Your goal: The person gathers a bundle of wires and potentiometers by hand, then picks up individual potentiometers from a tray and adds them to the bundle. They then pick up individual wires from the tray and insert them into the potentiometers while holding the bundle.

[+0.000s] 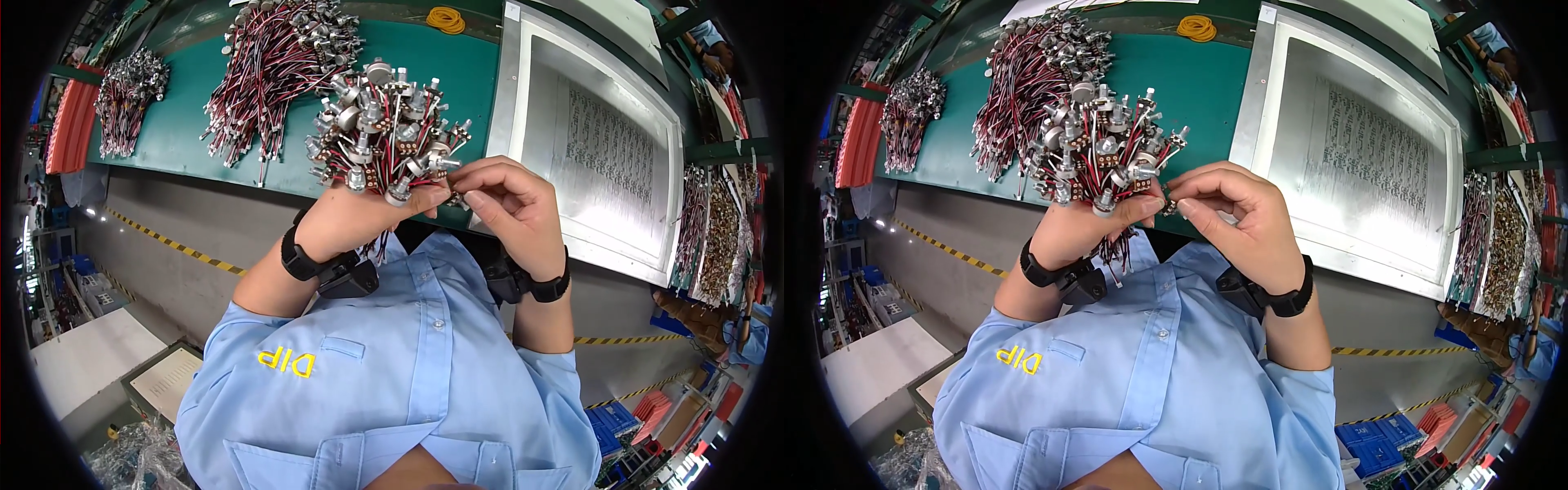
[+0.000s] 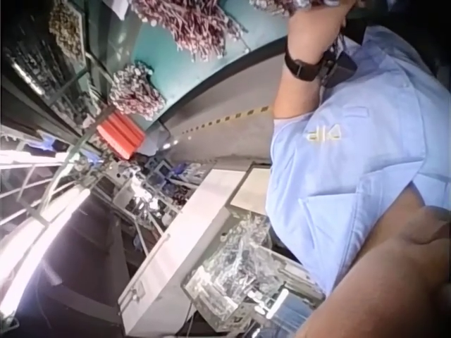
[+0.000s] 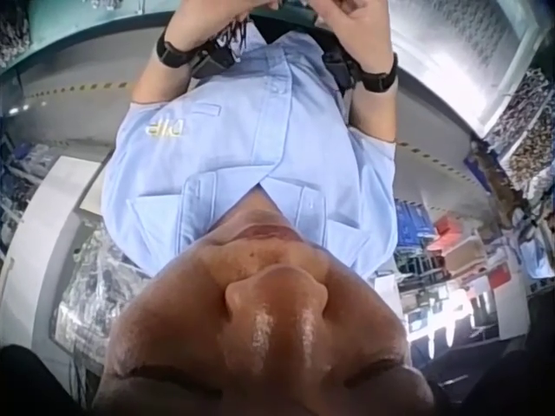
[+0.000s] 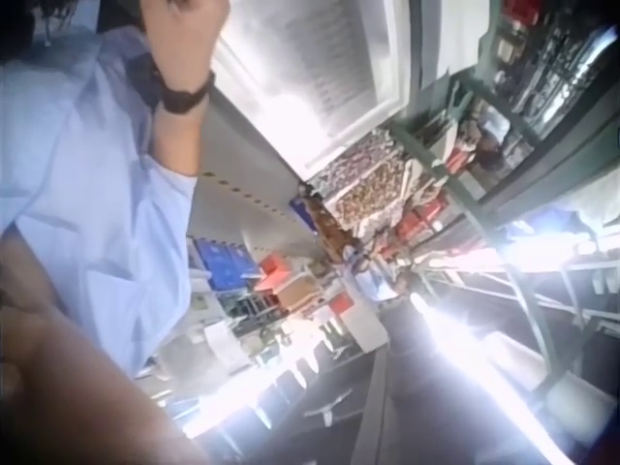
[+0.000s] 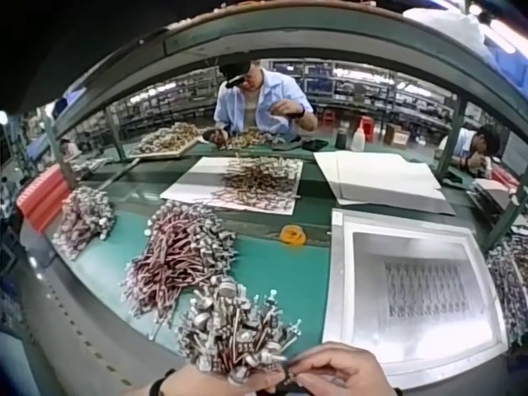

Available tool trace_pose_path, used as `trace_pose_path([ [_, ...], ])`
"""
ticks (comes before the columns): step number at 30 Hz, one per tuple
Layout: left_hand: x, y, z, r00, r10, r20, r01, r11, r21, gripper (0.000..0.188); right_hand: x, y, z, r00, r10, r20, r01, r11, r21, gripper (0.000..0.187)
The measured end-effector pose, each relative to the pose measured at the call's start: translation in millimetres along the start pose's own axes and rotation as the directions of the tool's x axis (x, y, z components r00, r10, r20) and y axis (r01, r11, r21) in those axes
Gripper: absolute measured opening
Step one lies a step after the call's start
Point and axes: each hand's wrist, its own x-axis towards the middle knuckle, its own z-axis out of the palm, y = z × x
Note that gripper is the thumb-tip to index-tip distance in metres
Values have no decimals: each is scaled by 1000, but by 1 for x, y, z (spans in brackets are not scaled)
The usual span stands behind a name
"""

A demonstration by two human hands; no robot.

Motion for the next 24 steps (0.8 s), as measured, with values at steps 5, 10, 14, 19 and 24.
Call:
trace_pose_path([
  [5,0,-3,0,1000,-20,20,18,997,69,13,7,-12,-11,990,90,110,-69,981,-183,7],
  [10,-2,0,0,998,-56,31,53,994,94,14,13,-18,-15,974,32,224,46,941,-335,7],
  [14,1,-9,2,992,117,45,-117,993,19,14,16,-21,-16,962,10,272,104,910,-401,7],
  [19,0,-7,4,990,136,25,-137,990,37,15,12,-23,-6,965,-40,261,180,823,-539,5],
  [24,-1,-1,1,998,-13,66,12,1000,23,15,11,-3,-8,976,-209,-54,139,801,-583,4],
])
